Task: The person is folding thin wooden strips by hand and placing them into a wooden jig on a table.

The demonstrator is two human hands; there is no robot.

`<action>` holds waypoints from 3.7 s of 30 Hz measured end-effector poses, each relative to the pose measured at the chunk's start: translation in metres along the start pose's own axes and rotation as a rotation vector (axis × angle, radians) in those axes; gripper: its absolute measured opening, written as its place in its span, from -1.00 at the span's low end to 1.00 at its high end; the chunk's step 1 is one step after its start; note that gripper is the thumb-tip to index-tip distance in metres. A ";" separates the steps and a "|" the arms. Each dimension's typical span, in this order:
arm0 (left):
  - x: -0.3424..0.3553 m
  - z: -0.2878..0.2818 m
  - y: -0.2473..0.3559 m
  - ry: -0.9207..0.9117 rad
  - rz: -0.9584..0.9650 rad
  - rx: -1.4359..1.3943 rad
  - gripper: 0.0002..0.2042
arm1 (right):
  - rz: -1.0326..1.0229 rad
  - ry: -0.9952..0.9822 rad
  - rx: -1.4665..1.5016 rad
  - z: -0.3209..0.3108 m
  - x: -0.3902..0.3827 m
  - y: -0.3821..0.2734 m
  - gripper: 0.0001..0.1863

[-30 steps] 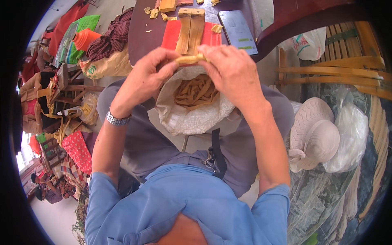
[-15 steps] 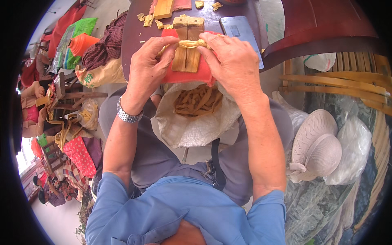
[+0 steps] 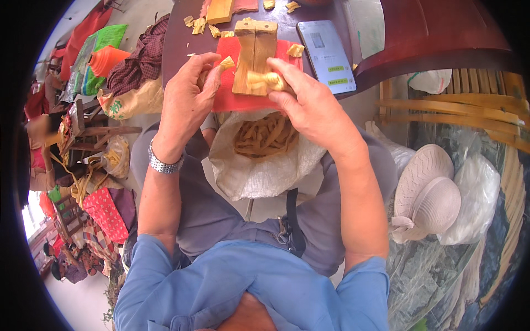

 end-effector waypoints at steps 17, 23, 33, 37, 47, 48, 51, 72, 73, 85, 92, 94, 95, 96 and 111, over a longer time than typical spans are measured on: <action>-0.038 0.038 -0.002 -0.495 -0.437 -0.748 -0.63 | 0.213 -0.350 0.171 0.048 -0.017 0.003 -0.76; -0.043 0.041 -0.023 -0.462 -0.542 -0.944 -0.78 | 0.367 -0.299 0.358 0.034 -0.023 0.007 -0.70; -0.005 -0.027 -0.060 0.100 -0.367 -0.857 -0.84 | 0.349 -0.311 0.156 0.028 -0.029 0.016 -0.69; -0.011 -0.006 -0.076 -0.085 -0.545 -0.809 -0.62 | 0.313 -0.330 0.111 0.031 -0.029 0.012 -0.70; -0.019 -0.005 -0.073 -0.111 -0.603 -0.888 -0.63 | 0.313 -0.366 0.083 0.032 -0.036 0.008 -0.69; -0.017 -0.004 -0.067 -0.145 -0.566 -0.876 -0.60 | 0.318 -0.374 0.093 0.033 -0.037 0.008 -0.70; -0.011 0.012 -0.056 -0.250 -0.539 -0.890 -0.51 | 0.290 -0.387 0.127 0.038 -0.042 0.008 -0.69; -0.009 0.034 -0.044 -0.356 -0.587 -0.914 -0.27 | 0.308 -0.470 0.080 0.038 -0.036 0.006 -0.62; -0.010 0.033 -0.044 -0.358 -0.587 -0.914 -0.27 | 0.319 -0.470 0.095 0.040 -0.036 0.008 -0.62; -0.013 0.031 -0.047 -0.295 -0.475 -0.726 -0.19 | 0.347 -0.472 0.072 0.049 -0.040 0.014 -0.67; -0.003 0.033 -0.045 -0.282 -0.432 -0.675 -0.14 | 0.333 -0.521 0.011 0.056 -0.036 0.013 -0.67; -0.001 0.034 -0.045 -0.284 -0.420 -0.667 -0.14 | 0.340 -0.517 0.018 0.055 -0.036 0.013 -0.66; -0.001 0.035 -0.045 -0.288 -0.424 -0.667 -0.14 | 0.343 -0.516 0.020 0.055 -0.036 0.014 -0.66; -0.001 0.036 -0.046 -0.291 -0.427 -0.666 -0.14 | 0.346 -0.516 0.022 0.056 -0.037 0.015 -0.66; -0.050 0.030 -0.003 -0.445 -0.525 -0.897 -0.72 | 0.112 -0.226 0.170 0.036 -0.044 -0.013 -0.62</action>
Point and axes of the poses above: each hand's wrist, its own x-axis towards the middle knuckle, its own z-axis out of the palm, y = z × x, the point moved 10 cm from there along x, towards the middle knuckle, and after that the axes turned 1 degree about -y, right-handed, at the moved point
